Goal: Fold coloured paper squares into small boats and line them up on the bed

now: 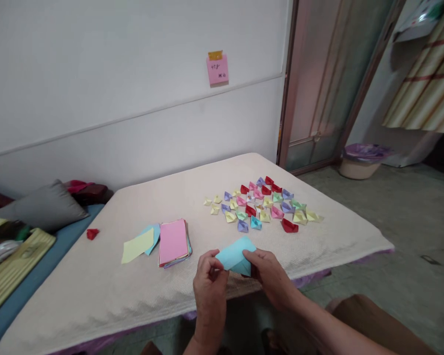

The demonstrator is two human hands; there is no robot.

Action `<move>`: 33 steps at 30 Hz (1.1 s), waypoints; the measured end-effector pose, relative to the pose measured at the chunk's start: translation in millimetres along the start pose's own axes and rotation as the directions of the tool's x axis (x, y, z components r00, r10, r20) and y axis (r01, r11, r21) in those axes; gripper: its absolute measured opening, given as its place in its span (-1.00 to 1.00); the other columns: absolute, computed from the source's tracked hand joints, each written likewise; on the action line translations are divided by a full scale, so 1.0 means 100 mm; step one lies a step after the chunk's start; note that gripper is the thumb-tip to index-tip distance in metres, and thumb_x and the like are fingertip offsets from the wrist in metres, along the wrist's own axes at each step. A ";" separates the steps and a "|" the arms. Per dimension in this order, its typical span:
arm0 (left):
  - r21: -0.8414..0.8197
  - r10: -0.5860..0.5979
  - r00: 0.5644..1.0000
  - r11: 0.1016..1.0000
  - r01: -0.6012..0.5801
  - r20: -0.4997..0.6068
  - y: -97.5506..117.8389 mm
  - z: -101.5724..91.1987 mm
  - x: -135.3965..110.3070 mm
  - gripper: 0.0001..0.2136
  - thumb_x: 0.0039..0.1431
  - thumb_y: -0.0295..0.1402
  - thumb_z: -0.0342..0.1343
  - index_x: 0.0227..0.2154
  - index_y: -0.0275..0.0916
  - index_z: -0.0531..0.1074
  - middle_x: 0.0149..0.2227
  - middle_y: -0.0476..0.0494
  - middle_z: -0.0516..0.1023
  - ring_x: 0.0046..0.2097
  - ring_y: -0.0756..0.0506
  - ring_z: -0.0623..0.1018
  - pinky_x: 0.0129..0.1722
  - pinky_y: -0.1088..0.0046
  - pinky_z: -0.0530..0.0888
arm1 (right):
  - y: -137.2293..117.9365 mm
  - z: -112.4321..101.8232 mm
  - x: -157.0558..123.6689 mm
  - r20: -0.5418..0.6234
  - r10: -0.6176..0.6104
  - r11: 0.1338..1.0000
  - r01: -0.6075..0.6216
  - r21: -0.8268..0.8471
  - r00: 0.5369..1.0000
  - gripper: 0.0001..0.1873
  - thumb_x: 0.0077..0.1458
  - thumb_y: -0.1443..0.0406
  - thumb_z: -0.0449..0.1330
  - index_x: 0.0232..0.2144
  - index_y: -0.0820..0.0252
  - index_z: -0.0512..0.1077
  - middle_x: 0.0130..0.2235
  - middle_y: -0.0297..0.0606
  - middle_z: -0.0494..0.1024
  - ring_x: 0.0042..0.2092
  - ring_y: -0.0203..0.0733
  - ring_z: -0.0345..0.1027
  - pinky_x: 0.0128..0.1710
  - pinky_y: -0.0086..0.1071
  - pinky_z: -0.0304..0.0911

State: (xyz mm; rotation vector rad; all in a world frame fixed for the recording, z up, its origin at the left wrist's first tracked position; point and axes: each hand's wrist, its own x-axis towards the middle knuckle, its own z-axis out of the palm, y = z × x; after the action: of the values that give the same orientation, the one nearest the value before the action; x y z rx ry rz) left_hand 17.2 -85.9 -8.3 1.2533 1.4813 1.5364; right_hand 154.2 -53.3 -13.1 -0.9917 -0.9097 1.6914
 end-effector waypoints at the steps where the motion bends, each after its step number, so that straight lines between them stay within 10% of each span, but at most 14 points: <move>1: -0.003 0.000 1.000 1.000 0.000 0.003 -0.01 0.00 0.00 -0.88 -0.07 -0.52 0.11 -0.61 -0.22 0.31 -0.15 -0.13 0.41 -0.16 -0.09 0.43 -0.31 0.50 0.36 | 0.01 0.00 0.00 -0.001 0.002 1.000 -0.002 0.000 1.000 -0.65 -0.01 0.10 0.15 -0.65 0.14 0.16 -0.62 -0.46 0.12 -0.55 -0.31 -0.02 -0.52 -0.42 0.03; 10: -0.110 -0.052 0.999 0.993 0.053 0.008 0.04 0.01 -0.01 -0.89 -0.08 -0.54 0.10 -0.57 -0.22 0.30 -0.20 -0.09 0.43 -0.21 -0.06 0.44 -0.26 0.49 0.35 | -0.03 0.01 -0.01 0.002 -0.026 1.000 0.026 -0.001 1.000 -0.67 -0.02 0.08 0.14 -0.62 0.15 0.21 -0.59 -0.42 0.20 -0.53 -0.28 0.07 -0.48 -0.41 0.08; 19: -0.289 -0.339 0.936 0.890 0.353 0.101 0.10 0.02 0.00 -0.62 -0.01 -0.38 0.18 -0.13 -0.20 0.21 -0.38 -0.01 0.46 -0.36 -0.02 0.47 -0.34 0.48 0.39 | -0.04 0.03 -0.05 0.052 -0.132 0.984 0.137 -0.115 0.990 -0.67 0.04 0.12 0.14 -0.62 0.18 0.25 -0.58 -0.44 0.17 -0.51 -0.31 0.01 -0.50 -0.44 0.02; 27: -0.138 -0.281 0.954 0.946 0.294 0.106 0.11 0.01 0.06 -0.57 -0.10 -0.51 0.10 -0.10 -0.24 0.21 -0.48 0.04 0.46 -0.47 0.01 0.40 -0.47 0.53 0.35 | -0.11 -0.02 -0.01 -0.062 -0.205 0.978 0.202 -0.058 0.977 -0.64 -0.17 0.30 0.28 -0.26 0.14 0.30 -0.47 -0.43 0.38 -0.44 -0.27 0.21 -0.46 -0.44 0.13; 33: -0.070 -0.167 0.983 0.982 0.173 0.074 0.07 -0.01 0.03 -0.78 0.01 -0.46 0.04 -0.27 -0.11 0.22 -0.54 0.15 0.30 -0.50 0.02 0.35 -0.51 0.57 0.27 | -0.12 -0.10 0.01 -0.006 -0.374 0.894 0.359 -0.268 0.927 -0.90 -0.02 0.32 0.17 -0.47 0.13 0.27 -0.57 -0.50 0.17 -0.51 -0.34 0.06 -0.51 -0.48 0.04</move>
State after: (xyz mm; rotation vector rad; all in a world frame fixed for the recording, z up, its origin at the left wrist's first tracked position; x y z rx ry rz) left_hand 16.5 -84.2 -0.4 1.0945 1.4333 1.4108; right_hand 167.1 -47.3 -6.1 -0.9629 -1.2227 1.2388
